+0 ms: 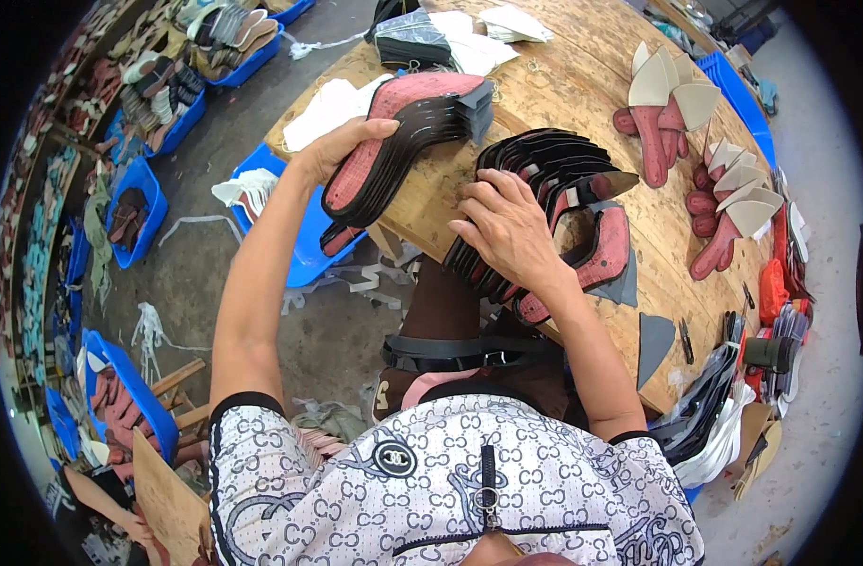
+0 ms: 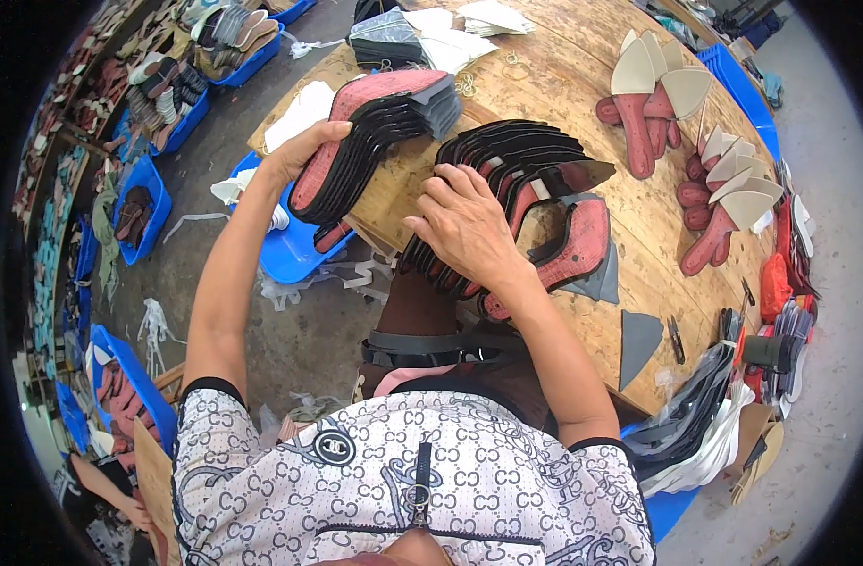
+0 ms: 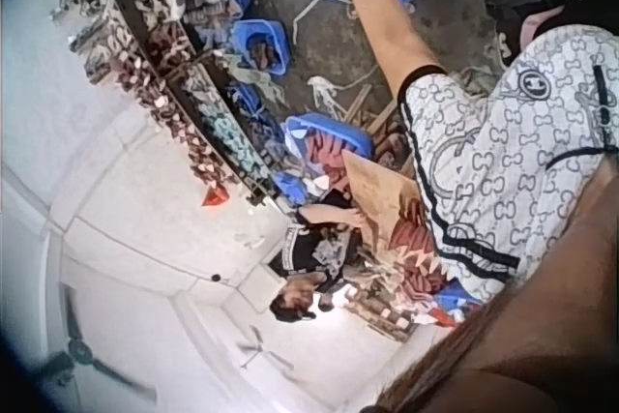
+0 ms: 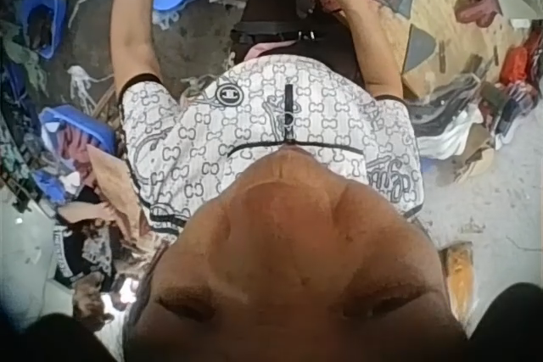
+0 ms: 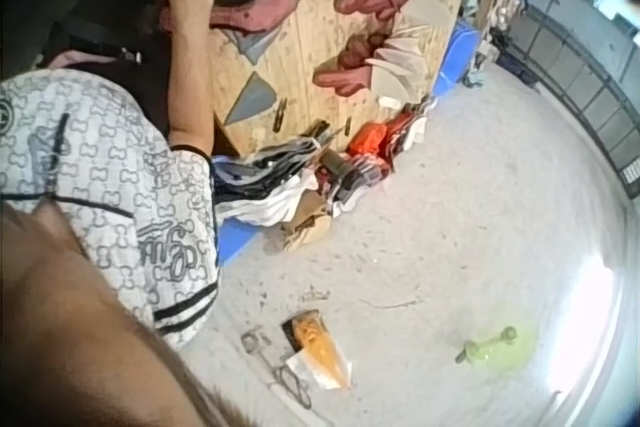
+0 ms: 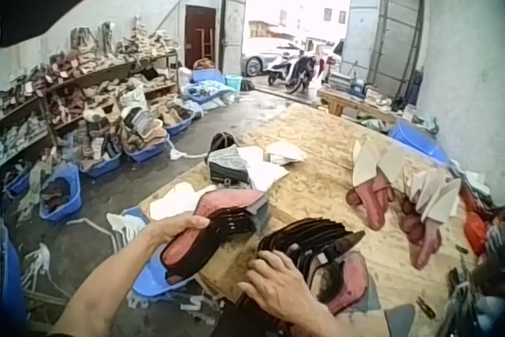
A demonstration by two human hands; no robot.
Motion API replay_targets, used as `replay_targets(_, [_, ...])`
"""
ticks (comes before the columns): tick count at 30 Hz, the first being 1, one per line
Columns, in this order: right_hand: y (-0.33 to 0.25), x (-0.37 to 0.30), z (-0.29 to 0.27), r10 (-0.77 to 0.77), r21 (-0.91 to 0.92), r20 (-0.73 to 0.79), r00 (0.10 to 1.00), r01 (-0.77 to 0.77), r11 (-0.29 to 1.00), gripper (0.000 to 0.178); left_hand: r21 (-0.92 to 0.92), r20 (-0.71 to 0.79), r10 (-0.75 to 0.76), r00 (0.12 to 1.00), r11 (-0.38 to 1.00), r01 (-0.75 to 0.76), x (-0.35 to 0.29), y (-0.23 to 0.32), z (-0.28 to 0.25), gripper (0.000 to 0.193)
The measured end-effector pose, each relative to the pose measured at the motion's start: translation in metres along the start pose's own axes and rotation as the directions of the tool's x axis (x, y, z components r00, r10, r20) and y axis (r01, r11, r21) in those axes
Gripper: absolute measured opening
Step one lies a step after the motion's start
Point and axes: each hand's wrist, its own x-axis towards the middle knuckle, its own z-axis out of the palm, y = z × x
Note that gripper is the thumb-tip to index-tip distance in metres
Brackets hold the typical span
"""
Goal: Attaching straps and uppers to shoe soles in a factory setting.
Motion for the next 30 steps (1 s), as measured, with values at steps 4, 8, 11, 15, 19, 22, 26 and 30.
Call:
replay_targets(4, [-0.003, -0.009, 0.000, 0.060, 0.041, -0.035, 0.998, -0.058, 0.997, 0.019, -0.240, -0.086, 0.125, 0.988, 0.960, -0.142, -0.016, -0.017, 0.030, 0.061])
replay_targets(8, [-0.010, -0.016, -0.001, 0.090, 0.039, -0.022, 0.996, -0.089, 0.995, 0.017, -0.450, -0.190, 0.245, 0.951, 0.839, -0.306, -0.005, -0.037, 0.049, 0.072])
replay_targets(11, [-0.016, -0.026, 0.000, 0.126, 0.049, -0.103, 0.987, -0.122, 0.991, 0.016, -0.508, -0.199, 0.246, 0.949, 0.802, -0.314, 0.016, -0.058, 0.055, 0.077])
replay_targets(15, [-0.033, -0.058, -0.013, 0.219, 0.201, -0.215, 0.952, -0.176, 0.964, 0.014, -0.499, -0.085, 0.126, 0.988, 0.853, -0.151, 0.019, -0.049, 0.078, 0.060])
replay_targets(19, [-0.043, -0.124, -0.047, 0.667, 0.370, -0.319, 0.674, -0.559, 0.742, 0.017, -0.072, -0.412, 0.045, 0.910, 0.994, -0.082, 0.025, -0.056, 0.070, 0.057])
replay_targets(22, [-0.044, -0.159, -0.056, 0.988, 0.763, -0.018, 0.152, -0.637, 0.112, 0.024, 0.138, -0.402, 0.232, 0.886, 0.972, -0.192, 0.019, -0.048, 0.101, 0.069])
replay_targets(26, [-0.037, -0.160, -0.061, 0.954, 0.802, 0.296, -0.037, -0.533, -0.269, 0.035, 0.493, -0.426, 0.385, 0.819, 0.858, -0.147, 0.019, -0.062, 0.083, 0.070])
replay_targets(30, [-0.022, -0.155, -0.040, 0.968, 0.711, 0.225, 0.114, -0.698, -0.083, 0.033, 0.485, -0.419, 0.388, 0.821, 0.860, -0.158, 0.021, -0.065, 0.086, 0.069])
